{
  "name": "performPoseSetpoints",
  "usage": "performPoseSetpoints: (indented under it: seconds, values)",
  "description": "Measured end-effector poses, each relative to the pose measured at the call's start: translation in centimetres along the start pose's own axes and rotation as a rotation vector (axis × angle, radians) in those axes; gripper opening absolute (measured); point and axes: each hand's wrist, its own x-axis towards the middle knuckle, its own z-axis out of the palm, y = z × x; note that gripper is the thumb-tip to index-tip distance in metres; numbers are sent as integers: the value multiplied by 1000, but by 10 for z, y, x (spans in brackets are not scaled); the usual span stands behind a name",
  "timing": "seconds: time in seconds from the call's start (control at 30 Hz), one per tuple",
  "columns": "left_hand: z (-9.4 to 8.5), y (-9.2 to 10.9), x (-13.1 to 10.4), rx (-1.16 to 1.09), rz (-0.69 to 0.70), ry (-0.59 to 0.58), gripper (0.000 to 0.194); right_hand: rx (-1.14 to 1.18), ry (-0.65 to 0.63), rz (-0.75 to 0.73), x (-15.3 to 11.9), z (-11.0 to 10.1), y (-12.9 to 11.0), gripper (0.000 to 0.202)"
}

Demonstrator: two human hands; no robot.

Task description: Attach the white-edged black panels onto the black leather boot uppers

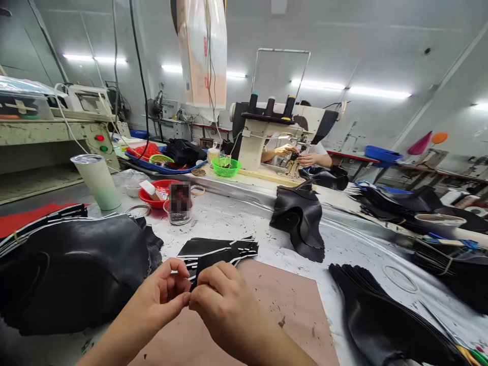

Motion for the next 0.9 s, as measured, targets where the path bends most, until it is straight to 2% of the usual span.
performPoseSetpoints:
  seconds: [0.13, 0.4, 0.53, 0.6, 0.7, 0.77, 0.9]
  values:
    - [18, 7, -6, 94, 111, -65, 18, -40, 1, 23, -10, -25, -12, 15]
    - [54, 28, -18, 247, 229, -210, 10, -151, 151, -26, -35, -62, -22, 18]
    - [73, 32, -18, 332, 278, -230, 9, -144, 107, 141, -47, -74, -25, 15]
    - [81, 30, -16, 306, 248, -249, 10, -63, 76, 245, -55, -79, -25, 14]
    - [88, 23, -10, 208, 175, -284, 13, 109, 95, 338, -71, -85, -21, 12]
    - [87, 12, -3, 263, 176, -268, 12, 312, 189, 406, -86, -90, -17, 13]
    - [72, -21, 13, 444, 184, -189, 8, 779, 494, 581, -127, -102, -11, 16]
